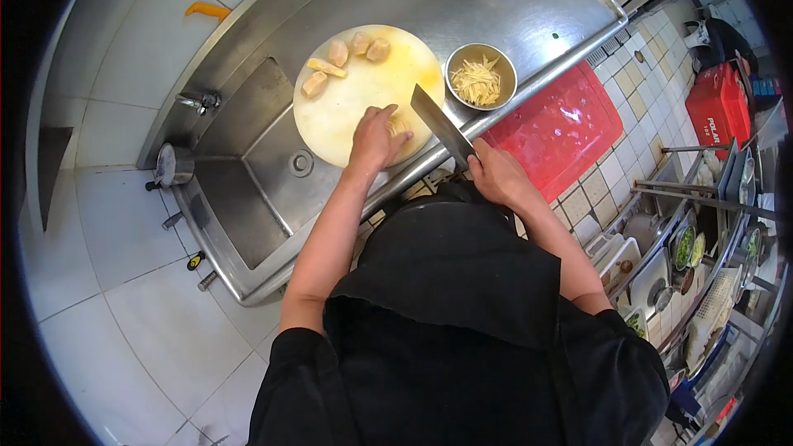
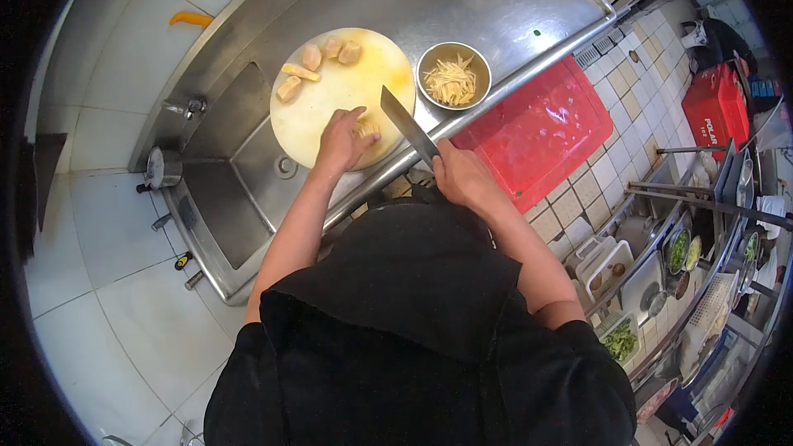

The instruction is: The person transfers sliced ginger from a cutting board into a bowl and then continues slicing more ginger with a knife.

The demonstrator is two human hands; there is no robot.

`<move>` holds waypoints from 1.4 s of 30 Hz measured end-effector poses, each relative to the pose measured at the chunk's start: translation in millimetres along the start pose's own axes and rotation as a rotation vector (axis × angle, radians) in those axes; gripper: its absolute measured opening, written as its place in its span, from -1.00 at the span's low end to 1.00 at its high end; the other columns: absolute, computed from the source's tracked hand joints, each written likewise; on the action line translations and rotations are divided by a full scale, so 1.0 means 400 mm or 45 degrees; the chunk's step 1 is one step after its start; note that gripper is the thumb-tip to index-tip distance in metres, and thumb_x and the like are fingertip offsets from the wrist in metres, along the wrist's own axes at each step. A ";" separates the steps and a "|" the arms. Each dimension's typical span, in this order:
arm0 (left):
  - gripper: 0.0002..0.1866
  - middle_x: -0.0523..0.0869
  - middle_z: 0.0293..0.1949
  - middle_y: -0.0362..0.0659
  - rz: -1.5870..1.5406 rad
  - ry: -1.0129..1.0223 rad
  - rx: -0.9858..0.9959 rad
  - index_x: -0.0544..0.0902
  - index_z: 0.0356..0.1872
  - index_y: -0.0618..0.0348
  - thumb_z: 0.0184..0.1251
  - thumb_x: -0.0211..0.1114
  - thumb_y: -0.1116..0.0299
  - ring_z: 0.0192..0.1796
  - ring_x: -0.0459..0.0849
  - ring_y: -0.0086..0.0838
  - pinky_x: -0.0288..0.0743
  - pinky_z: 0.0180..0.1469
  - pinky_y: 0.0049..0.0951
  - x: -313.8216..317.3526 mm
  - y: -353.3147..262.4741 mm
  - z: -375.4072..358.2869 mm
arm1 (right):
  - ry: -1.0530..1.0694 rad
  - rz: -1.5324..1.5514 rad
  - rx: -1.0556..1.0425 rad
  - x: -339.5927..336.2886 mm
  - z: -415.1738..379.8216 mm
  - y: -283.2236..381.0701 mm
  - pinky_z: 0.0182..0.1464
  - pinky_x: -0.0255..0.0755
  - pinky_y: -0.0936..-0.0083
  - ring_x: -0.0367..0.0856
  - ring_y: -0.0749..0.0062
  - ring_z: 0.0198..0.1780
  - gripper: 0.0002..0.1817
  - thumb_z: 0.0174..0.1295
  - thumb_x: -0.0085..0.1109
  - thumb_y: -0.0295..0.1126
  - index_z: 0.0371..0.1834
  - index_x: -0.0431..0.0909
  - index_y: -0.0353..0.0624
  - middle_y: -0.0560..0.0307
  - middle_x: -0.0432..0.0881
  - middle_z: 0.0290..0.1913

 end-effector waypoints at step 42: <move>-0.78 0.71 -0.11 0.05 -0.192 -0.156 0.085 0.76 -0.06 0.19 0.34 0.31 0.39 -0.03 0.71 0.00 0.60 0.06 -0.11 0.025 0.065 -0.049 | 0.189 -0.477 -0.118 0.107 0.064 0.128 -0.10 0.59 -0.10 0.73 -0.33 -0.18 -0.84 0.33 -0.08 -0.52 -0.08 0.32 -0.36 -0.42 0.69 -0.31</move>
Point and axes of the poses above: each hand's wrist, its own z-axis towards the middle knuckle, its own x-axis out of the palm, y = z × x, the point moved 6 cm from there along z, towards the middle knuckle
